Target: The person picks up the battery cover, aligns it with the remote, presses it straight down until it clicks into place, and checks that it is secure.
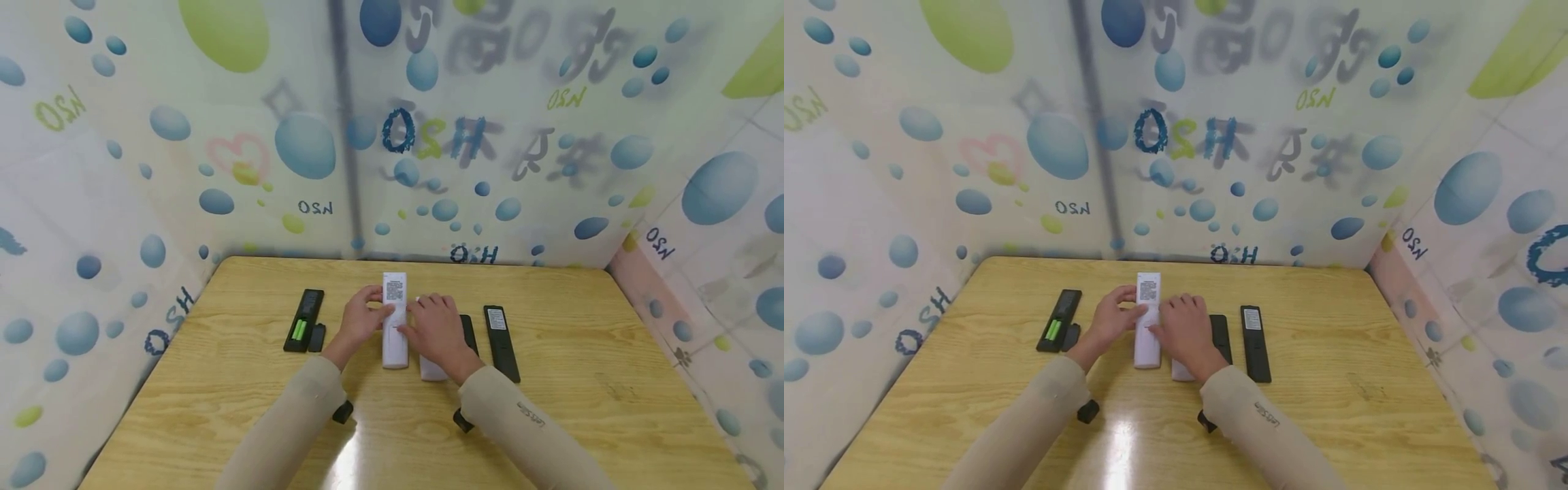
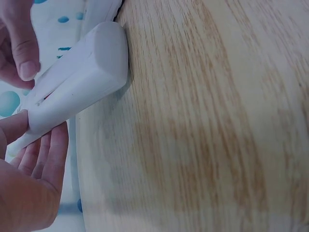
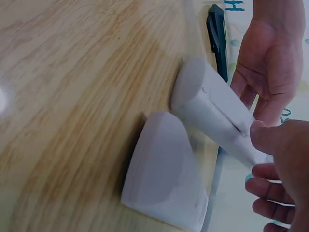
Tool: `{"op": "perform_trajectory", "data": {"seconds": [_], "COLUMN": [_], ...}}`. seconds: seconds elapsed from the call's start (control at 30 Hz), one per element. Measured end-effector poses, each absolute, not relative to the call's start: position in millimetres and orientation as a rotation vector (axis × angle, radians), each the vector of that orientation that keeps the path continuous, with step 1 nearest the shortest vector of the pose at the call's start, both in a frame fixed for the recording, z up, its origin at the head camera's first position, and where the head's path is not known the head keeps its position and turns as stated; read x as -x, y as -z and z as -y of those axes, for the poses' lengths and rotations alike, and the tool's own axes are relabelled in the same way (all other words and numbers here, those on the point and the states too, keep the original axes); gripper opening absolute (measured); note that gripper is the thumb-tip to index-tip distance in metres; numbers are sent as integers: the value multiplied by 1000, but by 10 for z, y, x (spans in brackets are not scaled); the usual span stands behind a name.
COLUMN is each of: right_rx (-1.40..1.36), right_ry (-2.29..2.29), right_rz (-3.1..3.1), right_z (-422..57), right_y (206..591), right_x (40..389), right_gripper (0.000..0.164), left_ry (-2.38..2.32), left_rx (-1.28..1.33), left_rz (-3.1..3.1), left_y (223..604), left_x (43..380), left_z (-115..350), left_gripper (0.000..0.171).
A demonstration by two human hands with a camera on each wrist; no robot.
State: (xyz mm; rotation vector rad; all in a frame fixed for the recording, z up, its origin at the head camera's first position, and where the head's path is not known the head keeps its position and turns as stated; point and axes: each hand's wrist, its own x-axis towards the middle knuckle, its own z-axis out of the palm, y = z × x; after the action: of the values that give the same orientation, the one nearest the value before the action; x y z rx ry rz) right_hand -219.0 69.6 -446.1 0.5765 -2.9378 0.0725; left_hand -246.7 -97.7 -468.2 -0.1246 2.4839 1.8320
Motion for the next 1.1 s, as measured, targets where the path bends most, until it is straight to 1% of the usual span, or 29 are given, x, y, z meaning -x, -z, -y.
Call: {"op": "perform_trajectory", "data": {"seconds": [0.1, 0.17, 0.57, 1.1], "right_rx": [-542, -533, -594, -565], "right_ry": [-24, -10, 66, -25], "right_rz": [2983, 3000, 2969, 3010], "right_z": [-707, -709, -705, -694], "right_y": [4500, 4524, 4580, 4567], "right_x": [2195, 2197, 2202, 2212], "right_gripper": [59, 61, 61, 60], "left_ry": [-1835, -1832, -1835, -1872], "left_rx": [130, 136, 133, 124], "left_rz": [-2481, -2481, -2476, -2435], "left_y": [4693, 4697, 4713, 4703], "left_x": [2470, 2473, 2468, 2463], "left_z": [983, 985, 982, 984], "left_gripper": [42, 42, 43, 43]}}
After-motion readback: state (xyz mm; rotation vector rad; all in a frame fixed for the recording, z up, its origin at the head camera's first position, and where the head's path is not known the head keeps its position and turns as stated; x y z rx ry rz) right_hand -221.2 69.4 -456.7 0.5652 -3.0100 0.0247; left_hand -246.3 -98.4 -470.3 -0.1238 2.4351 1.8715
